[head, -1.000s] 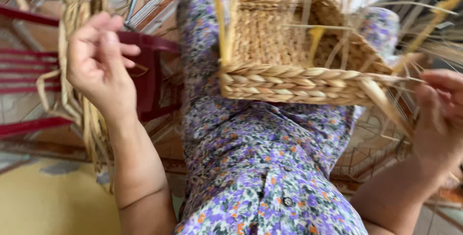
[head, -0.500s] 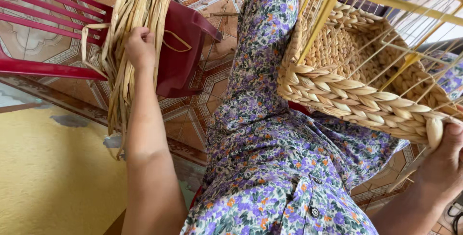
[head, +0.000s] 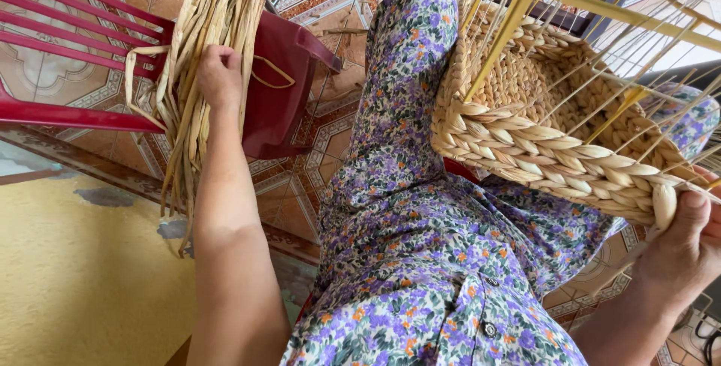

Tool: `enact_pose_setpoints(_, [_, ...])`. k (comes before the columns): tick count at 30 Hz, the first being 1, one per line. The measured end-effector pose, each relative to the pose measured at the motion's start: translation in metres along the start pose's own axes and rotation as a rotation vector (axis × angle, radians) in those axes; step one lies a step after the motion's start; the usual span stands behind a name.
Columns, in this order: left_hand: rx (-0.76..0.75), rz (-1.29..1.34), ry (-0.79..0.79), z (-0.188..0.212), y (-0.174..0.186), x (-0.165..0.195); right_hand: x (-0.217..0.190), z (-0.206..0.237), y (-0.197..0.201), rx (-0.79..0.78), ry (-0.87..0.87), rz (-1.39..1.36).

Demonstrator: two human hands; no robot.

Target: The person weaves dried plant fibers into a rectangular basket using a yellow metal frame. They repeatedly interlace the fibers through the vertical supports, pulling them tight to form the basket's side walls.

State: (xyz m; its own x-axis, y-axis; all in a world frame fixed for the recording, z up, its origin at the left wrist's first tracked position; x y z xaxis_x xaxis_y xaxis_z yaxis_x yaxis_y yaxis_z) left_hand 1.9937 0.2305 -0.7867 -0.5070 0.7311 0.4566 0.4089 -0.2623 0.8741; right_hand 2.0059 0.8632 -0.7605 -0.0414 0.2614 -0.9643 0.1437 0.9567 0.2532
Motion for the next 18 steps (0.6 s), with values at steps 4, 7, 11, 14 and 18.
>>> enact_pose_setpoints(4, [0.041, -0.129, 0.026, -0.01, 0.017, 0.013, -0.016, 0.001, -0.007, 0.013, 0.031, 0.006])
enact_pose_setpoints(7, [0.044, -0.182, 0.072, -0.027, 0.045, 0.014, -0.026, 0.001, -0.008, 0.0, 0.016, 0.018])
enact_pose_setpoints(11, [-0.031, -0.105, 0.088, -0.02, 0.033, 0.016, -0.032, -0.001, -0.006, -0.043, 0.017, 0.022])
enact_pose_setpoints(14, [-0.063, -0.123, 0.109, -0.014, 0.02, 0.016, -0.031, -0.003, 0.001, -0.077, -0.049, -0.014])
enact_pose_setpoints(18, [0.094, -0.031, 0.022, -0.019, 0.035, 0.013, -0.041, 0.002, 0.02, 0.006, -0.057, 0.098])
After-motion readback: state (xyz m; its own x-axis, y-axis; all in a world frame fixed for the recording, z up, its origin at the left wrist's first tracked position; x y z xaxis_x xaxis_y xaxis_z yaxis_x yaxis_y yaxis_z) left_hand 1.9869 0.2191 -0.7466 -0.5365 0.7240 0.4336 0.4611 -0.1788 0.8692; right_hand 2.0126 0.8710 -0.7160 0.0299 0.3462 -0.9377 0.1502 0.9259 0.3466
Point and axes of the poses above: each hand's wrist, its own z-axis away from the middle knuckle, its own y-axis out of the back of the hand, x = y × z, the point moved 4 cm from there along -z, towards the middle knuckle, and after that the axes turned 5 degrees about -y, right-handed, at the moved point
